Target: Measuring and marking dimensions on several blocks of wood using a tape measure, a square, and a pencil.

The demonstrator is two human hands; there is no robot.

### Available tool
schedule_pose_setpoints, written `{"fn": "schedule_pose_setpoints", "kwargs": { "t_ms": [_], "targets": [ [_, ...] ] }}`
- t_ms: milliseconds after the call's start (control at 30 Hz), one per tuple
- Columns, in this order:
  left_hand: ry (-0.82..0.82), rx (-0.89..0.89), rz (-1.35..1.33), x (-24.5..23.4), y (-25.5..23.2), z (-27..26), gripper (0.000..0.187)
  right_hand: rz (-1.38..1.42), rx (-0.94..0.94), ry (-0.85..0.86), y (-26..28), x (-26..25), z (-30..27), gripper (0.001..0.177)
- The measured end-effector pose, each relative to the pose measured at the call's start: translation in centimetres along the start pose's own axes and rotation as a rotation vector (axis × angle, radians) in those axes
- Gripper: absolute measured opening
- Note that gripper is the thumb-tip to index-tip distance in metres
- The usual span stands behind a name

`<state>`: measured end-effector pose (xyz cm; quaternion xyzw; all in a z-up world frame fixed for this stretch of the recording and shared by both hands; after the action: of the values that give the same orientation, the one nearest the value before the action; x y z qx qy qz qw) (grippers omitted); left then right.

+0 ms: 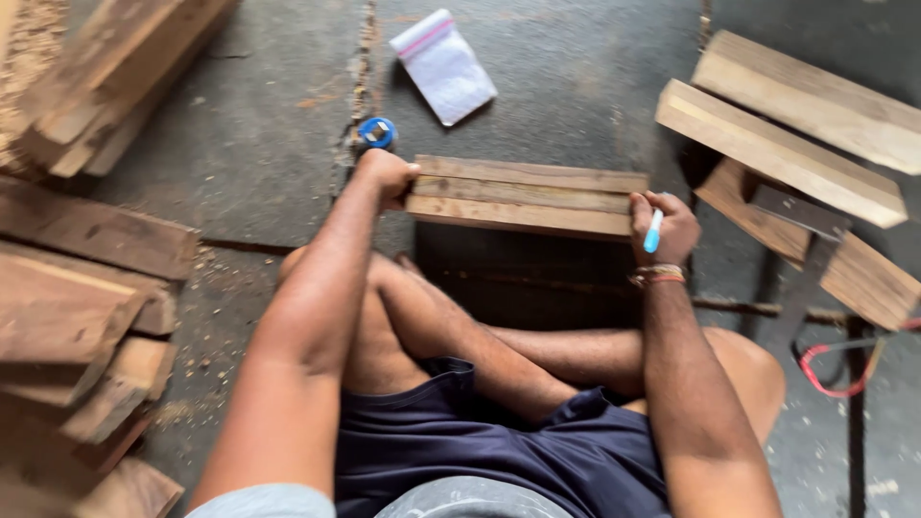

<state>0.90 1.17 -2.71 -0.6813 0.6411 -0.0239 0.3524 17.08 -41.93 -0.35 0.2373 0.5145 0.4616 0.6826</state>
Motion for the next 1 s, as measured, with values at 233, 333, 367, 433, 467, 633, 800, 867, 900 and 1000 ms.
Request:
{"fn": "schedule_pose_setpoints", "kwargs": {
  "t_ms": [233,333,367,433,467,633,800,867,900,1000],
  "targets": [
    [-0.042,0.049,-0.088,-0.9,-0.6,-2.5,0.024,0.058,0.075,0.011,1.0,0.1,-0.1,0.025],
    [-0.045,0.047,-0.085,-1.1,-1.6,-4.0,0.024,0.031,0.069,0.006,1.3,0.2,0.1,0.025],
    [-0.058,0.036,-0.064,-1.3,-2.0,-5.0,0.023,0.020,0.094,0.006,1.4,0.3,0.0,0.025],
    [-0.035,0.009,-0.066,-0.8,-1.2,-2.7,0.025,0.017,0.091,0.006,1.5,0.3,0.2,0.026],
    [-0.003,-0.006,-0.061,-0.7,-0.8,-1.5,0.028,0.007,0.091,-0.008,1.6,0.4,0.4,0.026],
    [-0.031,-0.087,0.055,-1.7,-1.0,-2.6,0.025,-0.009,0.054,0.026,1.0,-0.6,0.3,0.024],
    [0.091,-0.050,0.205,-1.2,-0.3,-3.7,0.022,0.149,0.201,-0.111,-1.2,-1.2,-0.2,0.024],
    [0.016,-0.076,0.223,-0.6,0.2,-2.6,0.016,0.404,0.514,-0.031,-1.6,-0.9,-0.7,0.023],
    [0.014,-0.076,0.223,-0.5,0.5,-2.1,0.016,0.406,0.514,-0.031,-1.7,-0.9,-0.8,0.023],
    [0.026,-0.095,0.264,-0.6,1.4,-0.4,0.014,0.441,0.427,-0.036,-1.1,-0.8,-0.7,0.026]
  ]
}}
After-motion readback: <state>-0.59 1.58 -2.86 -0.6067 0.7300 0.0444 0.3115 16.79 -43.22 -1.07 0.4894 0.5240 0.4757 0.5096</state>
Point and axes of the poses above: each hand's wrist, its own z-axis towards the middle knuckle, its own x-axis out of the palm, y = z × x, the point moved 2 cm from there along z, towards the middle knuckle, and after that the axes turned 8 degrees about z, right-handed, at the moved point
